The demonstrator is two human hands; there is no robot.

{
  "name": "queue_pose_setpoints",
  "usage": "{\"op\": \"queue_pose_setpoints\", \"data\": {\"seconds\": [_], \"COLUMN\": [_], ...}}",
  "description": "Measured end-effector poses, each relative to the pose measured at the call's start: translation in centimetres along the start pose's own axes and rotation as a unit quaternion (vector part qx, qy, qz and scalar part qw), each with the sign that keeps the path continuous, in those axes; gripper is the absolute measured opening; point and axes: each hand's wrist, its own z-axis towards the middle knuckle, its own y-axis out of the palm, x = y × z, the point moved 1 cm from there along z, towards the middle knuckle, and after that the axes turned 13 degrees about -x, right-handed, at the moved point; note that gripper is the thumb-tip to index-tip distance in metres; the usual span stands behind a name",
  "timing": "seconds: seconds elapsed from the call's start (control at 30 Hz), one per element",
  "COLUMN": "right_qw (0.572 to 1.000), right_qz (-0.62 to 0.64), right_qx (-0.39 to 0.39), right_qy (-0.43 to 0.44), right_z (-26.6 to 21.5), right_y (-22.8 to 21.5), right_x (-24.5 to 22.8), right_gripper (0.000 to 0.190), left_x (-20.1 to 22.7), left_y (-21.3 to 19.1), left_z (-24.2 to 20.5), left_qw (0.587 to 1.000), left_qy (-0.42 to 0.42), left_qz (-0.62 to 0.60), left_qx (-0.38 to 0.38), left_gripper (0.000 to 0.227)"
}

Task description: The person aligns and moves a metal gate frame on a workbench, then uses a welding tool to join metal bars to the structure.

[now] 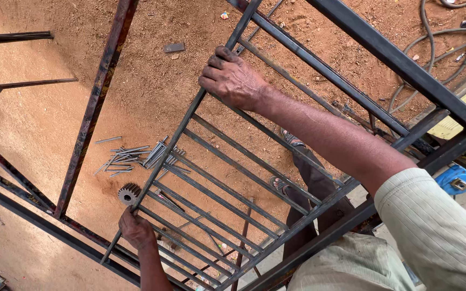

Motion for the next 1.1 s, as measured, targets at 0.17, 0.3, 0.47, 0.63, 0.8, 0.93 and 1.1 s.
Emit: {"op": "queue_pose_setpoints", "data": {"seconds": [0.17, 0.3, 0.47, 0.63, 0.8, 0.93, 1.1], "right_qw": [0.999, 0.999, 0.999, 1.000, 1.000, 0.999, 0.993], "right_qz": [0.016, 0.021, 0.022, -0.009, 0.013, -0.035, 0.039], "right_qx": [-0.029, -0.035, -0.021, -0.003, 0.023, -0.009, 0.051], "right_qy": [-0.002, 0.010, 0.011, 0.002, -0.010, -0.007, -0.099], "right_z": [-0.1, 0.2, 0.0, -0.3, -0.5, -0.9, -0.3], "right_y": [0.2, 0.4, 0.9, 1.0, 1.2, 1.1, -1.3], "right_x": [0.3, 0.1, 0.0, 0.1, 0.2, 0.9, 0.0], "right_gripper": [0.013, 0.012, 0.016, 0.019, 0.020, 0.021, 0.022], "left_x": [0.1, -0.1, 0.6, 2.3, 3.2, 3.0, 0.4], "left_y": [-0.8, -1.4, -1.9, -1.1, -0.1, 1.6, 3.6], "left_z": [0.4, 0.5, 0.6, 0.1, 0.0, 1.0, 0.0], "left_qw": [0.999, 0.999, 0.999, 0.999, 0.996, 0.989, 0.987], "left_qy": [0.029, 0.034, 0.030, -0.041, -0.046, 0.017, -0.012], "left_qz": [-0.023, -0.030, -0.018, -0.004, -0.051, -0.088, -0.128], "left_qx": [0.009, -0.013, -0.019, 0.001, 0.058, 0.118, 0.096], "left_gripper": [0.013, 0.014, 0.014, 0.017, 0.022, 0.024, 0.021]}}
